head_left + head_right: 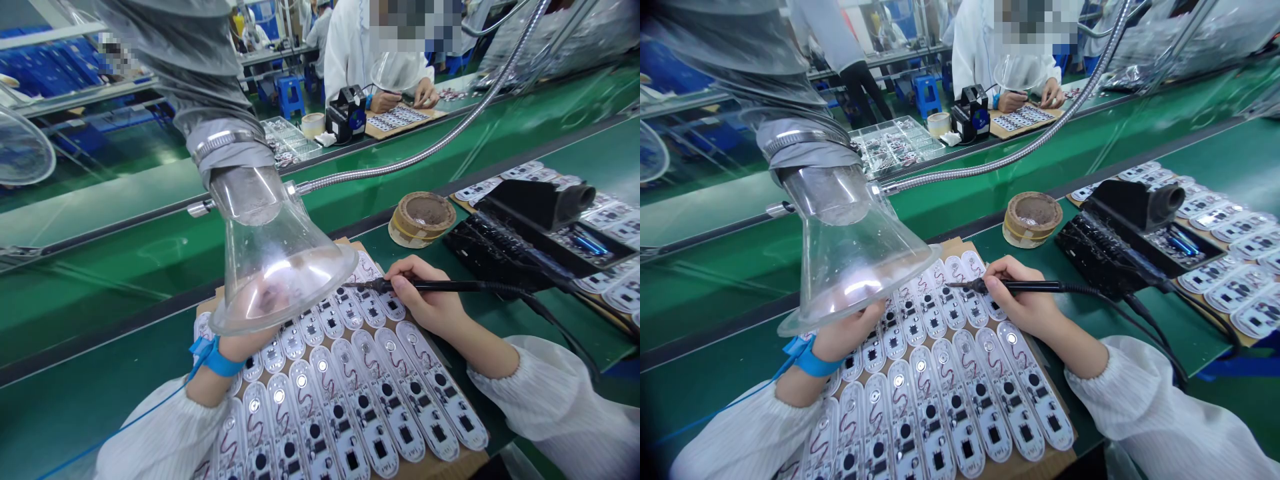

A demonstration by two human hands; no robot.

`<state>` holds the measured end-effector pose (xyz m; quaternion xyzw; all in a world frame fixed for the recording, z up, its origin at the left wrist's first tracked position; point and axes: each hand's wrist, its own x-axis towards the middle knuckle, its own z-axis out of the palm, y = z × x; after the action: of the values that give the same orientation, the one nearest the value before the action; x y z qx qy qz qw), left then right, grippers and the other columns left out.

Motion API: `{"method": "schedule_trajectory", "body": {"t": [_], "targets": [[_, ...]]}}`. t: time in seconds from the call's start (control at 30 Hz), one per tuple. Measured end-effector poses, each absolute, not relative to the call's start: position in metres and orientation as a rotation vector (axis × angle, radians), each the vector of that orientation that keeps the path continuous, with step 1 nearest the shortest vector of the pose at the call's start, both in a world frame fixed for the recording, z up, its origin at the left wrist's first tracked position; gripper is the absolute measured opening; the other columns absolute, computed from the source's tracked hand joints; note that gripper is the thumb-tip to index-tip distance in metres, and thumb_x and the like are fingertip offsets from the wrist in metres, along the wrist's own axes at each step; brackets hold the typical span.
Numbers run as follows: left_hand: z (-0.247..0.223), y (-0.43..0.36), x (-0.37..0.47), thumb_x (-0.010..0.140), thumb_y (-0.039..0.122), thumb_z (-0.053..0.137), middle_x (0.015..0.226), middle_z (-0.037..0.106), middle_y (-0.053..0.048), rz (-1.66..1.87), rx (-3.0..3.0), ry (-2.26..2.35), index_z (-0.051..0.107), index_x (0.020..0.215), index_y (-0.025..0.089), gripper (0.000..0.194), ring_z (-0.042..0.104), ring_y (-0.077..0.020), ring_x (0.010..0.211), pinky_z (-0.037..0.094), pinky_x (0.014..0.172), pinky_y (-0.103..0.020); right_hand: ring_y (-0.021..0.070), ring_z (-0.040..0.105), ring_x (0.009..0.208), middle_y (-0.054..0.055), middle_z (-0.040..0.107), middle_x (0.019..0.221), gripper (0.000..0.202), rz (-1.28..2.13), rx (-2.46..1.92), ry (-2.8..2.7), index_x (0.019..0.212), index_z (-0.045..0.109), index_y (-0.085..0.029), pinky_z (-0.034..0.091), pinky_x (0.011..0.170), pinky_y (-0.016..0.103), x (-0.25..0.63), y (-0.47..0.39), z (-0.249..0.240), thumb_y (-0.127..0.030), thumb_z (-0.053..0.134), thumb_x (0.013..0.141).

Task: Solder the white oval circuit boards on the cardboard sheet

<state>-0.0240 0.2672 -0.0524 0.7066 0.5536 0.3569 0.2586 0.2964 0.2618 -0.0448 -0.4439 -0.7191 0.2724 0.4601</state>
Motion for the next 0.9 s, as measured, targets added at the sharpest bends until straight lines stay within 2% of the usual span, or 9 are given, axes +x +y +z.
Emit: {"method": "schedule_trajectory", "body": {"t": [0.2, 0.4, 0.63, 0.9], "targets": [[-0.049, 0.268, -0.022, 0.087, 0.035, 0.057, 0.093, 0.072, -0.008, 0.994, 1.973, 1.478, 0.065, 0.103, 0.018, 0.024, 0.068, -0.0183, 0.078, 0.065, 0.072, -0.034, 0.0116, 0.055, 0.057, -0.002, 0.062, 0.071, 0.009, 0.644, -1.09, -1.797, 0.094, 0.063, -0.025, 0.042, 0.053, 0.024, 0.296, 0.263, -0.045, -0.025, 0.059, 0.102], [-0.045, 0.266, -0.02, 0.086, 0.039, 0.059, 0.081, 0.068, -0.005, 1.03, 1.901, 1.502, 0.063, 0.095, 0.02, 0.022, 0.066, -0.0192, 0.072, 0.063, 0.066, -0.034, 0.0136, 0.056, 0.057, -0.001, 0.061, 0.072, 0.017, 0.746, -1.111, -1.649, 0.095, 0.063, -0.025, 0.046, 0.054, 0.029, 0.299, 0.262, -0.051, -0.039, 0.058, 0.104], [-0.037, 0.265, -0.016, 0.088, 0.037, 0.057, 0.101, 0.075, -0.01, 1.035, 1.867, 1.394, 0.063, 0.105, 0.018, 0.026, 0.071, -0.0205, 0.082, 0.065, 0.074, -0.035, 0.014, 0.061, 0.059, 0.0, 0.066, 0.072, 0.021, 0.714, -1.085, -1.762, 0.095, 0.064, -0.025, 0.046, 0.053, 0.026, 0.294, 0.262, -0.044, -0.044, 0.06, 0.103], [-0.028, 0.266, -0.015, 0.088, 0.029, 0.055, 0.102, 0.075, -0.01, 1.008, 1.933, 1.331, 0.065, 0.11, 0.017, 0.028, 0.073, -0.021, 0.087, 0.066, 0.08, -0.036, 0.0131, 0.061, 0.059, -0.001, 0.066, 0.072, 0.016, 0.711, -1.065, -1.818, 0.097, 0.064, -0.025, 0.048, 0.055, 0.024, 0.293, 0.262, -0.046, -0.04, 0.061, 0.103]]}}
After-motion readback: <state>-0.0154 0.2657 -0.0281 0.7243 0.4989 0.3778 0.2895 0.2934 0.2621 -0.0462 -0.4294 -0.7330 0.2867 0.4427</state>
